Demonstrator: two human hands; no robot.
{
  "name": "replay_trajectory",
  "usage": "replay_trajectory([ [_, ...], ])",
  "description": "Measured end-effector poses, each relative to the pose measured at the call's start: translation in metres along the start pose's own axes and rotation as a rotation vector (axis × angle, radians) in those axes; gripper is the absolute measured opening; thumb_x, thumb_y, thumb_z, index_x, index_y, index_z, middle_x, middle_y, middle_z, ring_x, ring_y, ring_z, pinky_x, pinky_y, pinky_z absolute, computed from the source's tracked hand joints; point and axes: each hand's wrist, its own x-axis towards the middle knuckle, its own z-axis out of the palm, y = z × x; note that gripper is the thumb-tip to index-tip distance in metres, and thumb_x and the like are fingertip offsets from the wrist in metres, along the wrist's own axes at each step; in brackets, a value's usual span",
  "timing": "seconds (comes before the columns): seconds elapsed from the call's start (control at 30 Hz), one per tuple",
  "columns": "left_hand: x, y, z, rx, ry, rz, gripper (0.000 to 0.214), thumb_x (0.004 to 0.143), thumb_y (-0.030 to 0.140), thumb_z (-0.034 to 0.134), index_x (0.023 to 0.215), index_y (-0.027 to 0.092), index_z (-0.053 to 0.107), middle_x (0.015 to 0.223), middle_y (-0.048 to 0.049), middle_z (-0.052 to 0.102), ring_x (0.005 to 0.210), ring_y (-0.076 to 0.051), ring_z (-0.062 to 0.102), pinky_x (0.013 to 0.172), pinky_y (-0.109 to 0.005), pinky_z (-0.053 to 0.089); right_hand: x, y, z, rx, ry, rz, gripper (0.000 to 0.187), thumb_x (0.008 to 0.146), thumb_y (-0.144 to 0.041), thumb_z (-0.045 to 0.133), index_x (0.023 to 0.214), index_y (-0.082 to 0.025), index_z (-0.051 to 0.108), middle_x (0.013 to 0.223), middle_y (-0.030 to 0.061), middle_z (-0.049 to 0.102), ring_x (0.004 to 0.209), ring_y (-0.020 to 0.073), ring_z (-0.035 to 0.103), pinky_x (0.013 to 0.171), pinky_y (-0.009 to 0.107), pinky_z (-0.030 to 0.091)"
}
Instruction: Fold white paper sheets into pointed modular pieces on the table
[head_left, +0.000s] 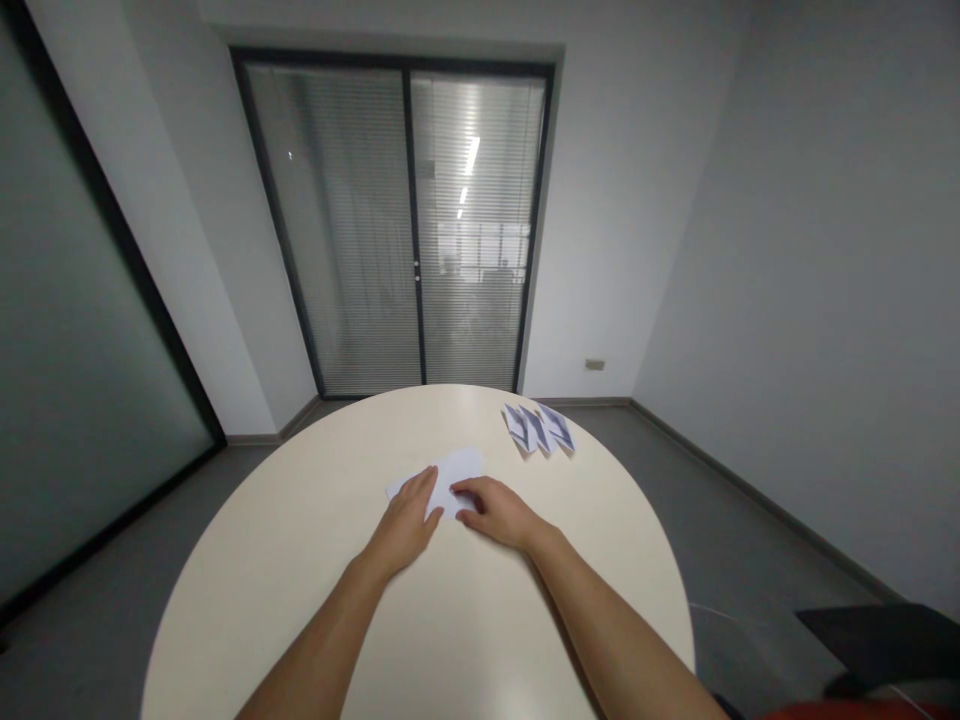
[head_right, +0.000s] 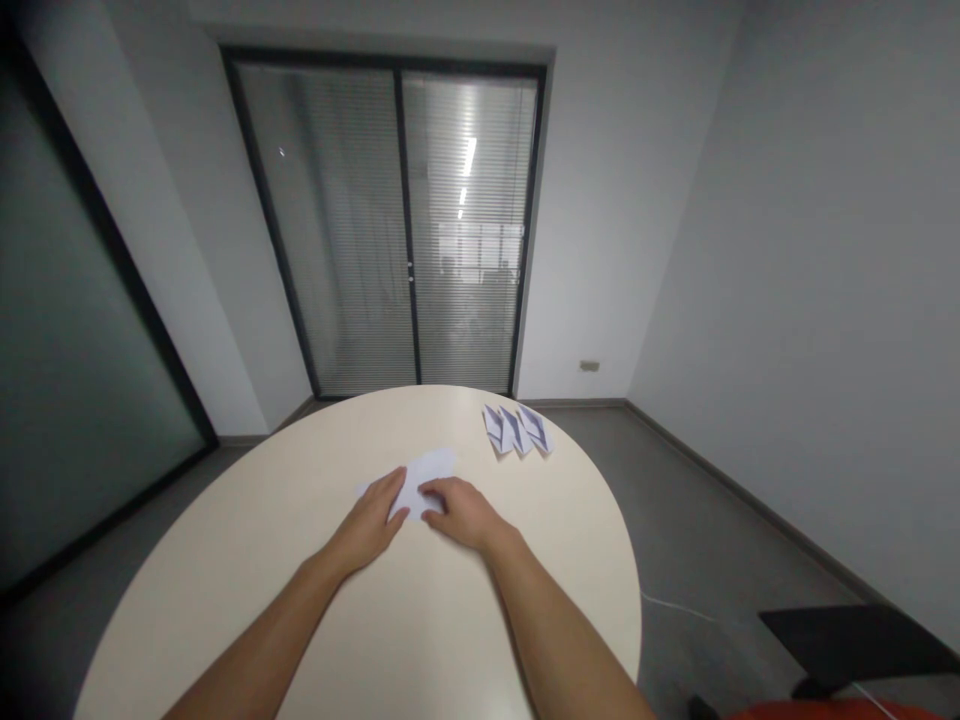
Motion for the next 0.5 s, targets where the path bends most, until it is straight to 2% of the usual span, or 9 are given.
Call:
replay_trajectory([
  [0.13, 0.0, 0.003, -0.001, 0.06, -0.057, -0.005, 0.048, 0.096, 0.029, 0.047, 0.141, 0.014, 0.054, 0.158, -0.015, 0.04, 0.146, -0.029, 0.037, 0.121, -0.048, 0.031, 0.001, 0.004, 0.002, -0.02, -0.023, -0.058, 0.035, 0.087, -0.028, 0.065, 0.119, -0.018, 0.073, 0.122, 0.0108, 0.072, 0.113, 0.0244, 0.064, 0.102, 0.036, 0.046],
  [0.27, 0.0, 0.011, -0.008, 0.113, -0.062, 0.005, 0.039, 0.096, 0.027, 0.046, 0.129, 0.016, 0.065, 0.153, -0.0122, 0.048, 0.141, -0.03, 0.042, 0.118, -0.048, 0.034, 0.0, 0.001, -0.001, -0.057, -0.031, -0.106, 0.034, 0.086, -0.033, 0.066, 0.116, -0.019, 0.076, 0.127, 0.012, 0.07, 0.119, 0.0264, 0.063, 0.105, 0.037, 0.044],
  [0.4, -0.001, 0.018, -0.014, 0.138, -0.095, -0.018, 0.042, 0.097, 0.024, 0.042, 0.132, 0.017, 0.064, 0.146, -0.0125, 0.056, 0.132, -0.029, 0.05, 0.112, -0.045, 0.04, 0.0, -0.007, -0.009, -0.077, -0.062, -0.127, 0.029, 0.085, -0.034, 0.067, 0.108, -0.02, 0.079, 0.116, 0.01, 0.075, 0.109, 0.0261, 0.067, 0.098, 0.035, 0.046],
  [0.5, -0.003, 0.018, -0.013, 0.138, -0.102, -0.056, 0.046, 0.098, 0.032, 0.043, 0.137, 0.017, 0.06, 0.148, -0.0143, 0.053, 0.136, -0.03, 0.048, 0.115, -0.047, 0.036, 0.001, -0.01, -0.011, -0.076, -0.108, -0.131, 0.029, 0.083, -0.03, 0.068, 0.109, -0.022, 0.078, 0.11, 0.0066, 0.077, 0.105, 0.025, 0.068, 0.096, 0.034, 0.047],
])
